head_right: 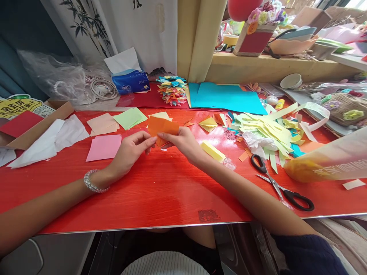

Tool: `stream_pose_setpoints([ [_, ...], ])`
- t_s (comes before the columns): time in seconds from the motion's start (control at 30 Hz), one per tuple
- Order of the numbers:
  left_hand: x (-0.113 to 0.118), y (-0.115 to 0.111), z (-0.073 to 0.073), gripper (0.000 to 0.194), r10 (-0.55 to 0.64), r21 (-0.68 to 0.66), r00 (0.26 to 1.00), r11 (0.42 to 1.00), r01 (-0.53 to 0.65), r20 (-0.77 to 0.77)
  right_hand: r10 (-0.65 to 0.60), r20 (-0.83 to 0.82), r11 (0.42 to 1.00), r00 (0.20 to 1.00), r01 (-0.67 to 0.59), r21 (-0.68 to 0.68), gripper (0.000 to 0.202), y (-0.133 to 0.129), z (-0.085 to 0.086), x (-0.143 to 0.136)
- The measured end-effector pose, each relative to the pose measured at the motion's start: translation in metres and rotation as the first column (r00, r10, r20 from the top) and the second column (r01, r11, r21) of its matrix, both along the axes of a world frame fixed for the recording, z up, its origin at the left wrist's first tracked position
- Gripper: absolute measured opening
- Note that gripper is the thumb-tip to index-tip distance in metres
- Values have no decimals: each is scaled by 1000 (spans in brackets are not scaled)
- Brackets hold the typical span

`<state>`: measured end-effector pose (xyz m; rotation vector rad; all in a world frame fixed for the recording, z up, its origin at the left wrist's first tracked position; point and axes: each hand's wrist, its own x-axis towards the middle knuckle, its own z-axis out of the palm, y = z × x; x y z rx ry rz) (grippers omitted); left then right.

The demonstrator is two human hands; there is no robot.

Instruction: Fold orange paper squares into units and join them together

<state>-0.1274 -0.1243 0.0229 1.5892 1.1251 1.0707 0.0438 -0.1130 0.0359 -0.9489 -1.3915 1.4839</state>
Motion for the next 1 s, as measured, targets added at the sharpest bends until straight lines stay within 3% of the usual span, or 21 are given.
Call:
stream_pose_setpoints([
  [0.17,1,0,0,22,150,69,980,985,-160,128,85,92,990,992,-73,-123,18,0,7,0],
  [0.37,0,-6,0,13,240,271,971,935,-229,-9,43,39,991,998,-38,-129,20,-2,3,-3],
  [0.57,-1,-5,2,19,232,430,957,892,-138,-173,47,25,990,999,-43,-138,20,0,4,1],
  [0.77,-2,-6,-2,27,211,367,955,922,-123,-208,157,64,971,986,-142,-192,13,2,7,3],
  [1.0,0,-5,-4,38,136,386,937,923,-2,-321,120,146,982,982,-95,-165,11,-1,7,1],
])
